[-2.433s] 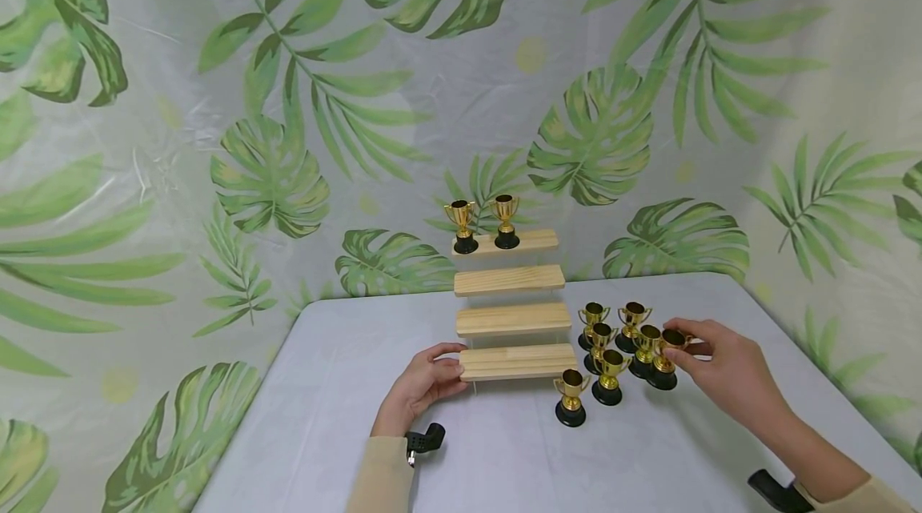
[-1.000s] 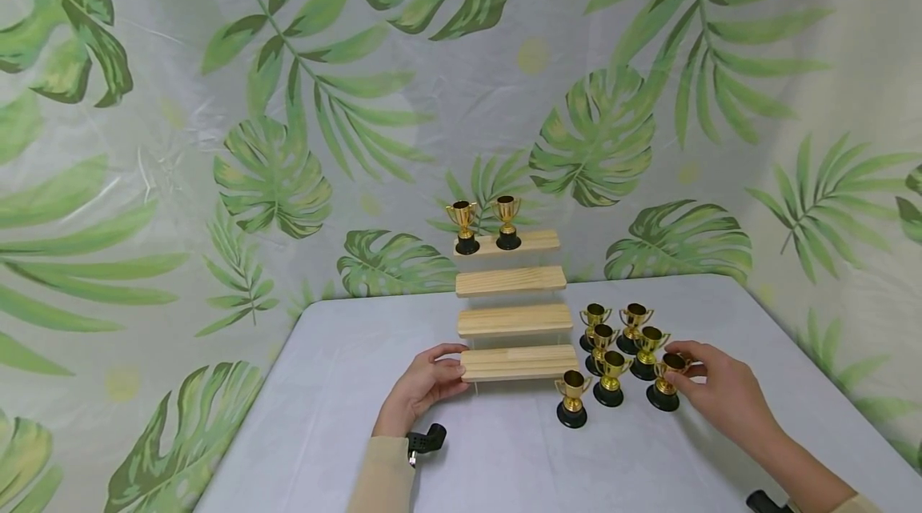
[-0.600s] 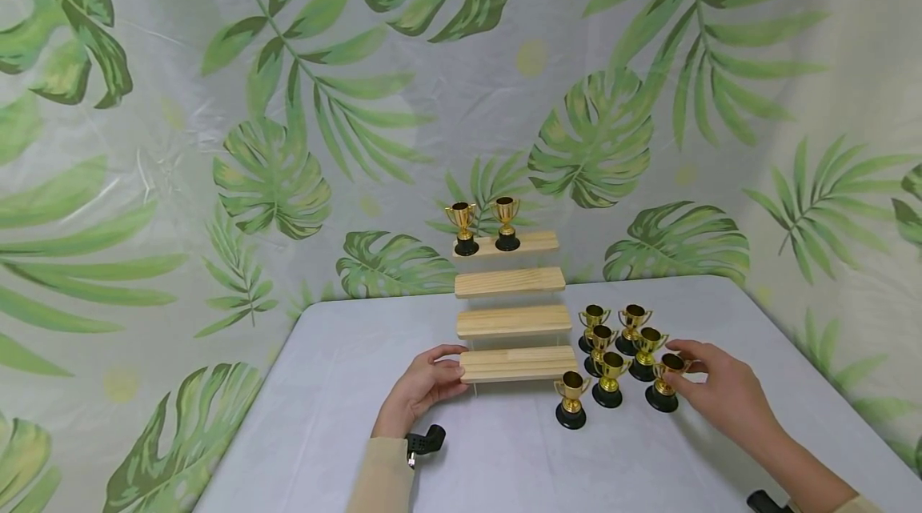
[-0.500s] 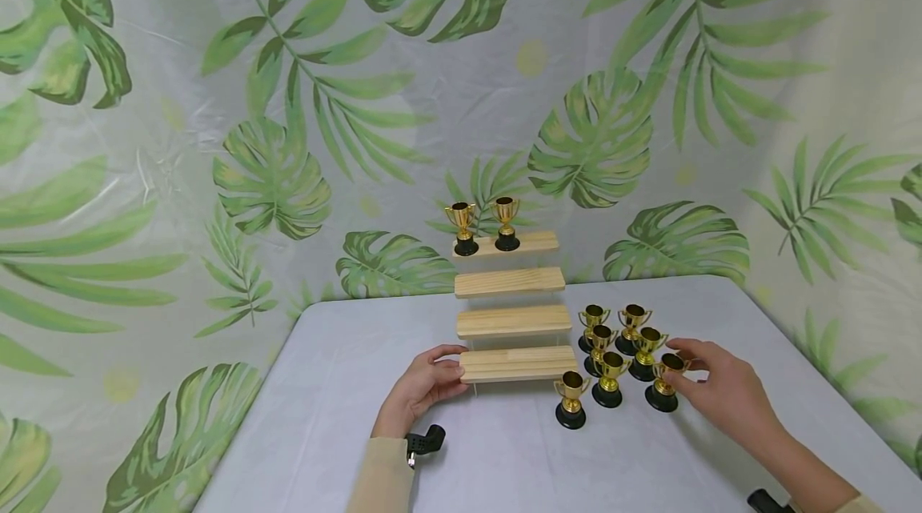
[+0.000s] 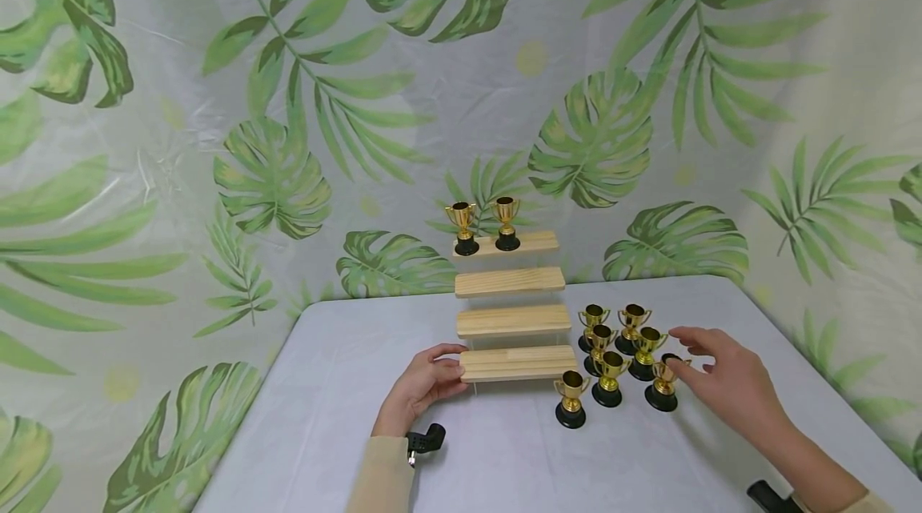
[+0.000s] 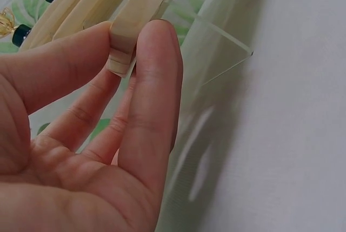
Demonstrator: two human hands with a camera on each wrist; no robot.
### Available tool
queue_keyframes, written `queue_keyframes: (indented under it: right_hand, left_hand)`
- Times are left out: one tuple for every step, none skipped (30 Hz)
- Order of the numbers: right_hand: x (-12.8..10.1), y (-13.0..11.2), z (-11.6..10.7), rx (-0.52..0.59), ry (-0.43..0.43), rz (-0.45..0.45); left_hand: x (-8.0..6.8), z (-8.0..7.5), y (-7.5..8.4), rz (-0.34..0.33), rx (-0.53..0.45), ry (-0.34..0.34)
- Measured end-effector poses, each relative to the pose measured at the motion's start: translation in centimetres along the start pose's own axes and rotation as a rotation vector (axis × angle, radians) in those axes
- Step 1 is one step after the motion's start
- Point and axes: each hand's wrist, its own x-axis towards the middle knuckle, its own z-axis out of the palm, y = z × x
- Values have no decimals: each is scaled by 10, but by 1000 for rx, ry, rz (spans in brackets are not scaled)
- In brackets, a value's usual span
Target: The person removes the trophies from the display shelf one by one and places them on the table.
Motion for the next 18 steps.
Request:
queue_keyframes:
  right_hand:
    - [1,-1,-1,3,0,0]
    - [1,-2,-2,5,4,2]
    - [2,-4,-3,5,8,2]
    - [3,-5,-4,6,11,2]
    - [4,-6,-5,6,15,1]
    - [5,-7,-6,6,19,-1]
    - [5,-8,-7,5,23,-3]
    - [6,-10,-9,3,29,-5]
    - [8,-12,-10,2,33,-9]
    - [9,-14,-11,2,38,-14]
    - [11,-16,-12,2,46,-19]
    - [12,-19,-14,2,52,-23]
    - [13,-21,-15,1,60,-28]
    - [15,-23,-16,1,64,-33]
    - [16,-25,-17,2,70,-40]
    - [17,-27,-18,2,75,-47]
    - [18,-29,-18,3,78,-54]
    - [19,-31,-19,2,80,-59]
  left_hand:
    - [0,0,0,1,1,0]
    - [0,0,0,3,2,1]
    - [0,0,1,5,5,1]
    - [0,0,1,5,3,2]
    - [0,1,1,6,4,3]
    - [0,1,1,6,4,4]
    - [-1,2,1,6,6,5]
    - [-1,2,1,6,7,5]
    - [-1,2,1,6,10,7]
    - [-1,2,2,6,11,8]
    - [-2,3,2,7,14,9]
    - [-2,2,2,7,15,12]
    - [-2,3,2,7,18,13]
    - [-3,3,3,8,19,14]
    - [-3,3,3,7,21,15]
    - [-3,2,3,10,23,14]
    - [-2,2,2,12,26,13]
    - [-2,2,2,13,27,14]
